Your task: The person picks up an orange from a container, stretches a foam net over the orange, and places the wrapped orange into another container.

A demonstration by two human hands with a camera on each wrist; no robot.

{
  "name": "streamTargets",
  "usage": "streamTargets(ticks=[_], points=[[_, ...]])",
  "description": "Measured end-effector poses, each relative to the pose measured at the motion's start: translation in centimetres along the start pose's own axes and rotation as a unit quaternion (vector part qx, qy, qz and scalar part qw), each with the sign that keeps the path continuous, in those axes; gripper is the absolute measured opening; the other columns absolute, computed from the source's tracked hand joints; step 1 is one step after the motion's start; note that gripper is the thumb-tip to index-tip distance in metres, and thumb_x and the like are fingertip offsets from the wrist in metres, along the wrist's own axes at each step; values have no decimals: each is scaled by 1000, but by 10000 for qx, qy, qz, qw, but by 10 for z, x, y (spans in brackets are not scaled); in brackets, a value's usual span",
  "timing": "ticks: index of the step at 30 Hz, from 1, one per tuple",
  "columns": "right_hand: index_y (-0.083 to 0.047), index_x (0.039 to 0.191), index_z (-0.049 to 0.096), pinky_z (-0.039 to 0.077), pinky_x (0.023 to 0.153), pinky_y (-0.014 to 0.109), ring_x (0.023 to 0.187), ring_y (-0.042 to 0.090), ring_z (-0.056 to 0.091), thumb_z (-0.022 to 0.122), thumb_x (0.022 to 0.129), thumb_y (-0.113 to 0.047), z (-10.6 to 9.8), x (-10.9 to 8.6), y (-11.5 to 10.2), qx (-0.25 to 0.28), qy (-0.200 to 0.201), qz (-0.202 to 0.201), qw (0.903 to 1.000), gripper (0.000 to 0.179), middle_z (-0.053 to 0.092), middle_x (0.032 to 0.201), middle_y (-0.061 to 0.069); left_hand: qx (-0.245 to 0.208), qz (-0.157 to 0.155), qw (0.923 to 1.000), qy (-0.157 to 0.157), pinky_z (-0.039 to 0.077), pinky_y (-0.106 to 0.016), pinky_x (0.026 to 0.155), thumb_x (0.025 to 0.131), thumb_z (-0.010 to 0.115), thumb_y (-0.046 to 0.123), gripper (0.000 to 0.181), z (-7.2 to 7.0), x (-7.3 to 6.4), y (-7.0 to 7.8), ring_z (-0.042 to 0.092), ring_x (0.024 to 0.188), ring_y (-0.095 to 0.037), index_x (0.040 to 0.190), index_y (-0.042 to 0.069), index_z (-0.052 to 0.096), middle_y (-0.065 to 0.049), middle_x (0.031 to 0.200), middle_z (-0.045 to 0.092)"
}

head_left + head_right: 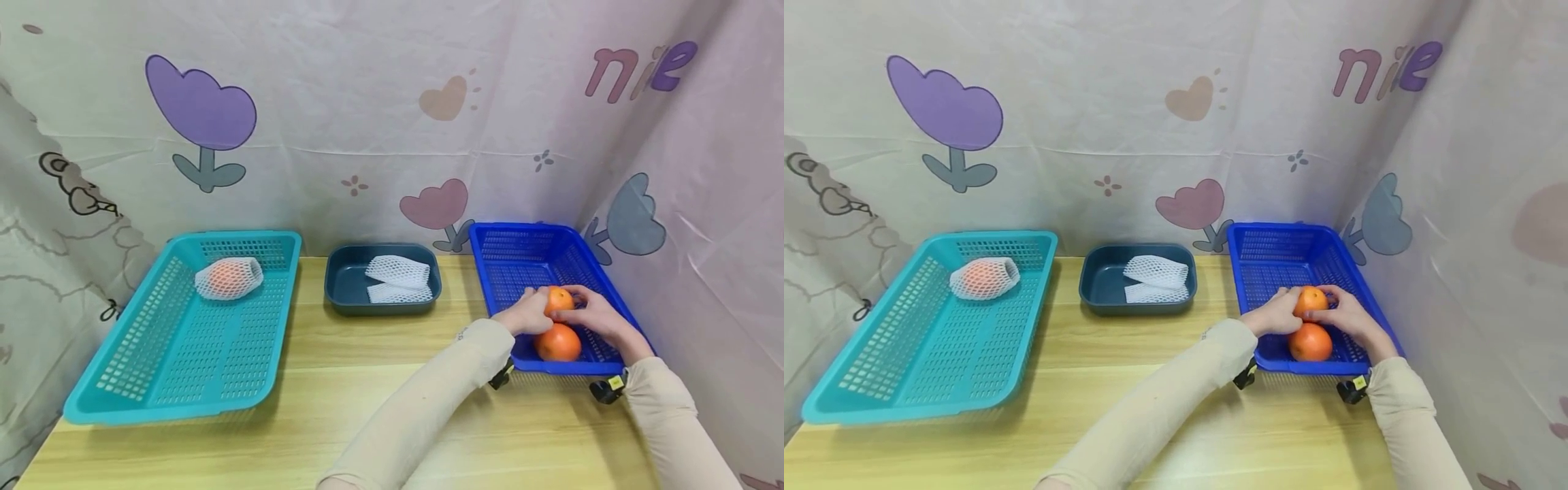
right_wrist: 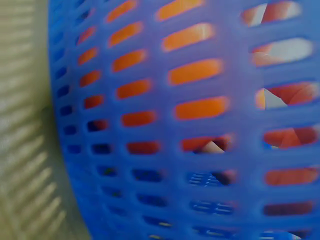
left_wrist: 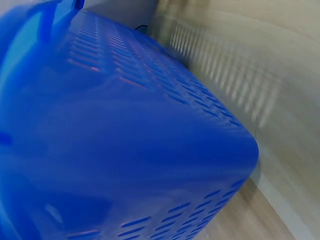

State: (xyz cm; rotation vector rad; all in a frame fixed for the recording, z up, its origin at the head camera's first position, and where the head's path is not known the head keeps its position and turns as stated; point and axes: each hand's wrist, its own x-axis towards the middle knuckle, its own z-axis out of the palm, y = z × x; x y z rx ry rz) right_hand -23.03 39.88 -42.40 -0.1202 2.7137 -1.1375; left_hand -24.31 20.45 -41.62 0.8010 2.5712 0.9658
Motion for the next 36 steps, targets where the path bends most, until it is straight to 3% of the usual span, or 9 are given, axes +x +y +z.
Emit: streamTargets(ticks=[6,11,15,21,23,26,29,33,36], points=[[10,144,35,51,73,18,106,34,53,74,90,-23,-11,-10,-20,135,492,-243,9984,74,49,130,35,-254,556,9953,748,40,-11,84,83,75,17,74,-4,1,3,48,109,-10,149,11,40,-6,127,45],[7,145,36,47,71,14,95,17,53,72,92,-24,-23,-23,-47,-15,890,-327,9955,72,47,129,30,-482,731,9892,1174,40,-12,89,80,83,23,89,-13,-5,17,49,110,-10,153,14,33,-8,135,33],[6,144,37,47,69,12,91,9,51,71,93,-23,-29,-35,-71,-32,1163,-395,9924,69,45,131,29,-656,880,9830,1471,40,-15,94,82,82,26,84,-22,-13,28,44,119,-10,152,20,34,-4,141,30],[0,145,39,48,67,11,91,-1,52,72,92,-27,-29,-52,-107,-67,1436,-502,9883,68,46,134,21,-859,1269,9675,2013,39,-12,93,84,80,23,71,-40,-26,38,44,118,-6,143,19,41,0,140,40],[-3,145,39,47,67,10,94,6,57,73,92,-29,-28,-58,-117,-82,1497,-509,9874,69,45,135,20,-936,1426,9629,2090,39,-11,92,83,81,22,69,-48,-31,39,45,116,-5,141,19,43,1,139,42],[-6,148,38,45,68,7,111,33,59,72,92,-32,-27,-65,-131,-108,1544,-505,9867,71,43,139,21,-1091,1595,9578,2129,40,-10,89,82,81,21,67,-61,-41,38,47,114,-4,139,19,45,2,138,45],[-10,151,38,54,87,26,125,55,44,71,93,-32,-25,-72,-143,-89,1547,-563,9863,71,41,143,22,-1188,1686,9533,2205,42,-10,87,82,81,22,66,-72,-53,37,48,113,-3,138,20,48,3,137,48],[-19,151,41,51,92,25,130,53,41,72,92,-28,-20,-81,-155,8,1654,-721,9836,67,42,144,15,-1211,1811,9476,2339,42,-9,86,81,82,24,66,-82,-72,38,49,113,-3,139,20,48,3,137,50],[-22,151,42,44,77,4,130,47,44,73,92,-21,-13,-87,-163,222,1707,-928,9807,67,44,144,9,-1154,1931,9417,2501,41,-9,88,81,82,24,68,-88,-86,37,50,115,-3,139,18,49,3,138,51]])
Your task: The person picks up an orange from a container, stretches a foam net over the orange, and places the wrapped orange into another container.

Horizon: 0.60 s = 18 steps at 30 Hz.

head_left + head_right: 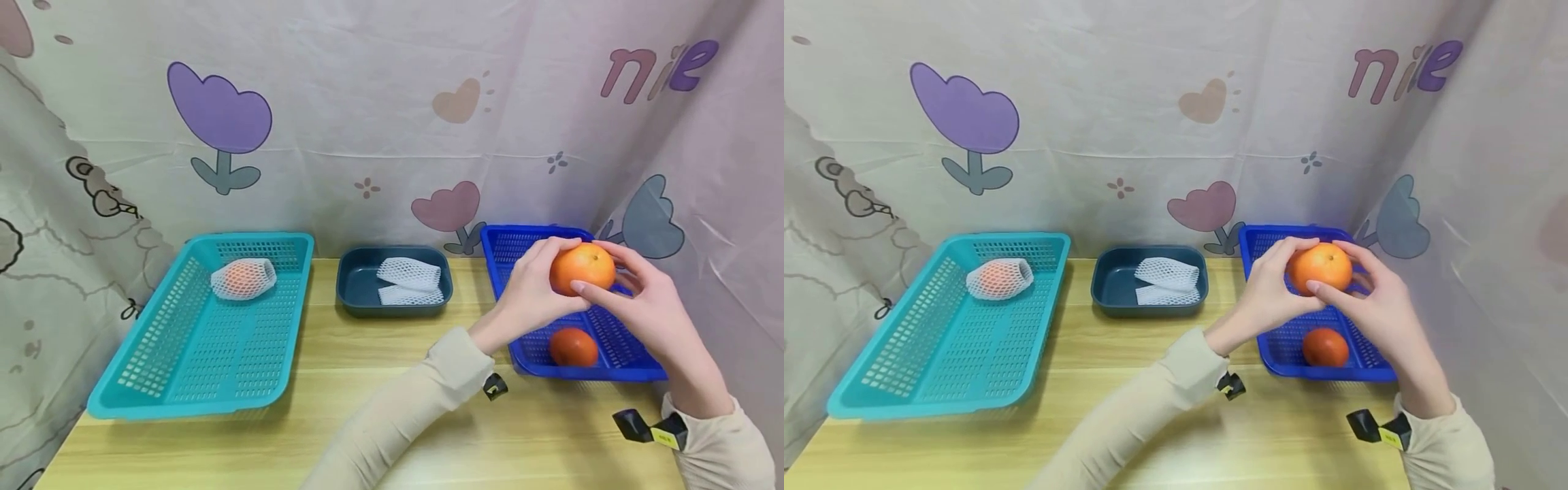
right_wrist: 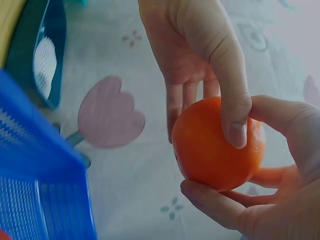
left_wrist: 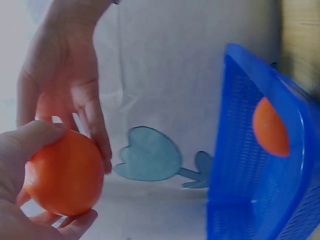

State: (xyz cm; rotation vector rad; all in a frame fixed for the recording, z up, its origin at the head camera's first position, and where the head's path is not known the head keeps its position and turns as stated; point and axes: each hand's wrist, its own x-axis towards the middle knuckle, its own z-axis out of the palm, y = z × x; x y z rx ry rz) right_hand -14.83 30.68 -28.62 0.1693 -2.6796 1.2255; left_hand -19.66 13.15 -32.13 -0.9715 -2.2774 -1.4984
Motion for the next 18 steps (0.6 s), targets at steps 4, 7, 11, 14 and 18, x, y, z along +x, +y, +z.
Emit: streamTargets(ticks=[4,7,11,14,18], points=[[-23,150,44,48,78,8,125,19,55,74,90,-13,11,-10,-14,423,36,-179,9989,68,45,143,3,-9,349,9987,384,41,-10,93,77,85,20,70,-14,-14,5,52,121,-3,139,14,53,1,138,56],[-21,148,46,51,80,11,114,3,57,75,87,-5,22,-16,-25,803,61,-374,9961,69,47,140,1,-523,423,9959,613,43,-13,96,75,85,10,70,-27,-27,6,52,123,-3,138,10,55,-1,138,58],[-15,146,49,52,83,14,114,7,57,76,84,3,43,-19,-37,1264,19,-718,9894,70,50,139,2,-1516,312,9838,907,45,-21,100,71,83,-6,71,-42,-47,2,52,127,-7,137,4,57,-6,138,58],[-14,144,50,52,85,17,117,12,55,78,82,3,63,-20,-43,1419,-92,-923,9855,70,50,139,2,-1955,361,9736,1121,45,-29,103,69,82,-13,70,-53,-64,-7,51,130,-12,134,0,58,-12,138,58],[-14,142,52,53,87,20,116,17,54,80,80,2,90,-23,-48,1631,-279,-1152,9795,70,52,138,3,-2193,380,9681,1154,45,-35,104,67,81,-18,70,-70,-88,-19,51,131,-18,132,-3,59,-13,139,56]])
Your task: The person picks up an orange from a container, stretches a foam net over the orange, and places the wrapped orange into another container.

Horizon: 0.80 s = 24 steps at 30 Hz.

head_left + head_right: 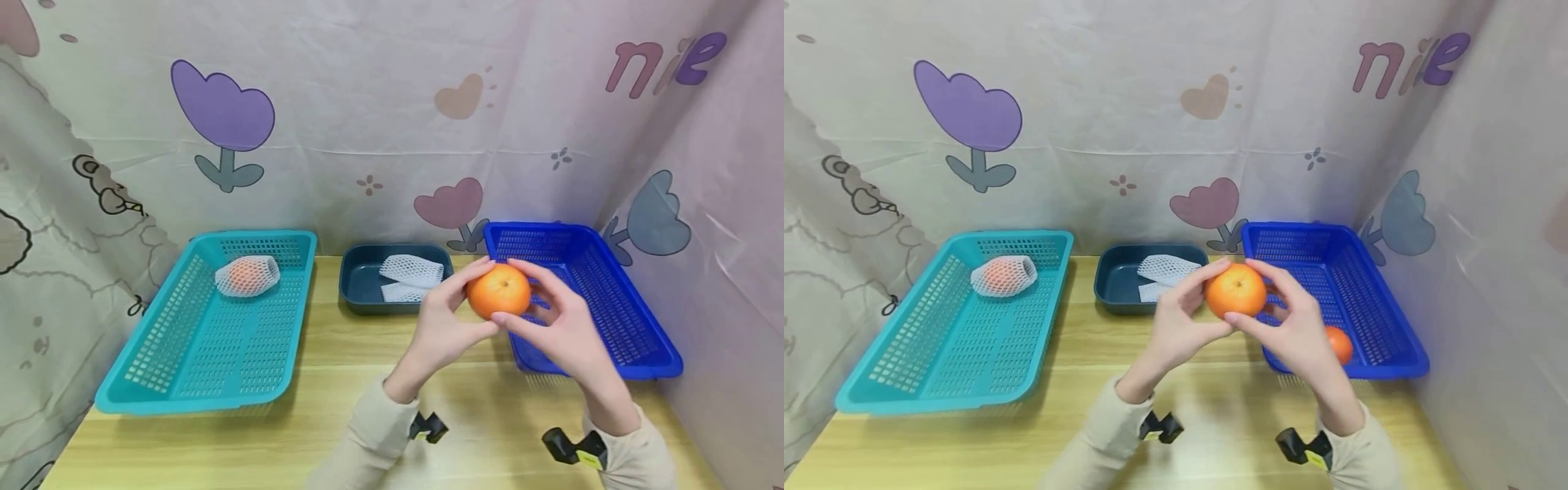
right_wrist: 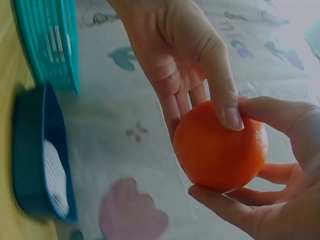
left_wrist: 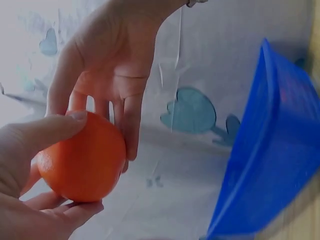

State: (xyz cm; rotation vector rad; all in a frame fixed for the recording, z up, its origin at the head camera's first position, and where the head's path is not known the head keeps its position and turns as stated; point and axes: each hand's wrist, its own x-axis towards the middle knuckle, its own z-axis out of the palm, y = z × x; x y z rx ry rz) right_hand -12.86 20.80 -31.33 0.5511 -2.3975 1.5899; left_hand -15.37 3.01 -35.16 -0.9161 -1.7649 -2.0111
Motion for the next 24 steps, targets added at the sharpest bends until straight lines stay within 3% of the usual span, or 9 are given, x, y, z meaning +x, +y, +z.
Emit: streamTargets(ticks=[5,11,15,18,24], points=[[-12,140,55,55,87,25,112,19,57,83,76,4,33,1,9,406,-168,-232,9988,72,55,135,4,140,-284,9994,154,46,-37,102,66,82,-18,70,-28,-21,4,51,132,-21,130,0,62,-12,138,58],[-10,139,55,56,87,34,113,22,60,84,76,2,73,-2,33,1074,-524,-137,9927,70,56,135,7,669,-1027,9920,301,50,-35,96,68,86,-8,71,-59,-51,0,53,128,-20,132,13,64,-1,138,58],[-8,141,52,56,88,36,116,23,59,82,79,-1,99,-8,60,1305,-872,-63,9876,70,55,138,10,716,-1495,9855,364,54,-36,92,68,88,-4,71,-76,-73,-14,55,121,-23,132,15,64,-1,136,58],[-6,143,49,55,90,36,118,24,58,81,81,-1,116,-14,81,1446,-1090,-11,9835,70,54,139,13,543,-1757,9821,417,54,-37,91,68,88,-5,71,-87,-89,-29,53,117,-29,133,10,63,-7,135,58],[-3,145,46,53,94,38,123,28,56,78,83,0,135,-22,112,1857,-1286,233,9739,70,51,142,14,111,-2213,9732,610,52,-35,95,67,87,-9,74,-95,-111,-56,52,120,-30,134,4,61,-10,136,58]])
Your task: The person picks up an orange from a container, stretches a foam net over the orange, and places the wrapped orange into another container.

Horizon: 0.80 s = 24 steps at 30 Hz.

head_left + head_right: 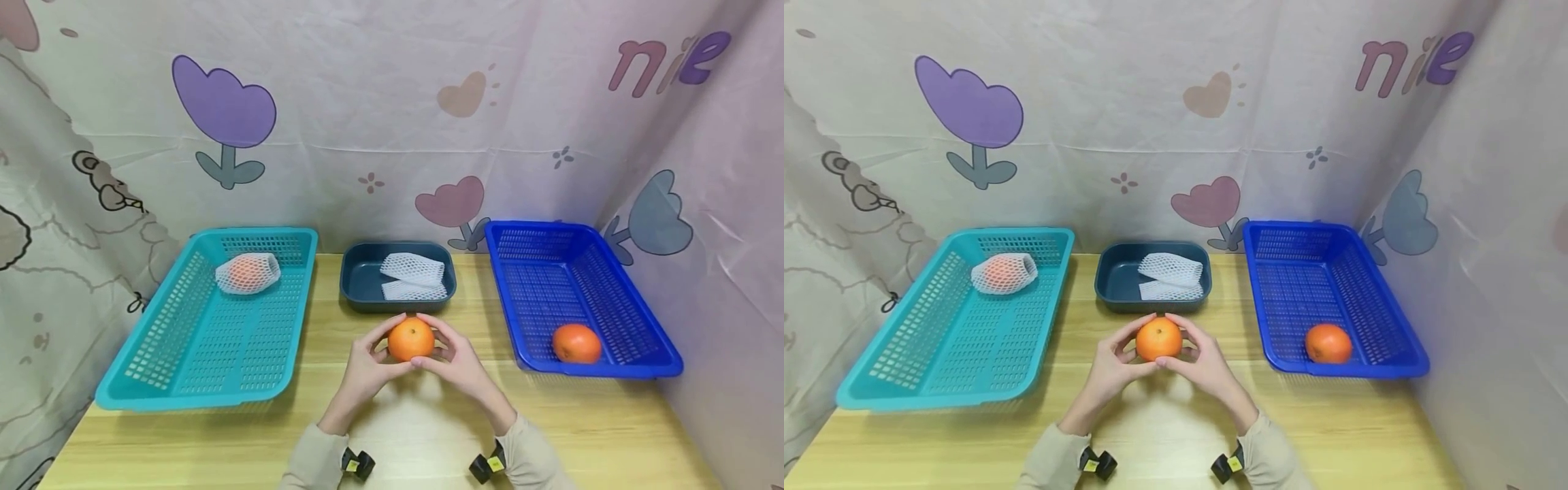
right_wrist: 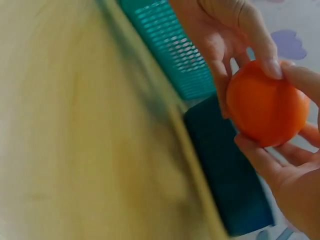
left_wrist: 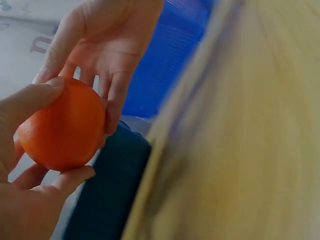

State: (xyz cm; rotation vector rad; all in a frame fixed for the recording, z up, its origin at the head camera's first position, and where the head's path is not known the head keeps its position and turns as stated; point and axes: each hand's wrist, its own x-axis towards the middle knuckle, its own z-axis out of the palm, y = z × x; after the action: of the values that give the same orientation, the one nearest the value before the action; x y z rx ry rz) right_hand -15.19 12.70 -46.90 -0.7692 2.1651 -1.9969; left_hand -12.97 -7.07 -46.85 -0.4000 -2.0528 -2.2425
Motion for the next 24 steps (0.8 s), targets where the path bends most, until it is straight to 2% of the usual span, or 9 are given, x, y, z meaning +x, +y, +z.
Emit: streamTargets(ticks=[8,14,18,24], points=[[-4,142,49,51,97,36,117,26,60,80,81,1,6,-3,28,409,55,245,9988,69,56,136,18,42,-145,9995,267,47,-33,101,64,89,-8,74,-6,-7,-27,56,122,-29,131,8,63,-12,133,59],[0,139,51,51,96,34,114,22,62,81,78,3,11,-3,43,690,48,362,9970,67,57,134,21,-150,-287,9993,173,47,-34,101,65,88,-7,73,-13,-11,-40,57,123,-31,132,5,61,-15,134,58],[1,136,53,51,97,33,116,21,60,82,77,2,12,-4,49,774,-4,394,9962,66,56,134,22,-102,-397,9991,64,48,-33,100,67,88,-4,72,-15,-14,-45,56,125,-30,133,5,60,-15,137,57],[3,135,53,49,99,31,118,20,59,79,80,3,9,-6,55,773,-62,191,9968,62,56,134,24,298,-189,9994,33,47,-31,102,67,90,2,72,-15,-15,-52,57,124,-27,132,8,60,-11,136,58]])
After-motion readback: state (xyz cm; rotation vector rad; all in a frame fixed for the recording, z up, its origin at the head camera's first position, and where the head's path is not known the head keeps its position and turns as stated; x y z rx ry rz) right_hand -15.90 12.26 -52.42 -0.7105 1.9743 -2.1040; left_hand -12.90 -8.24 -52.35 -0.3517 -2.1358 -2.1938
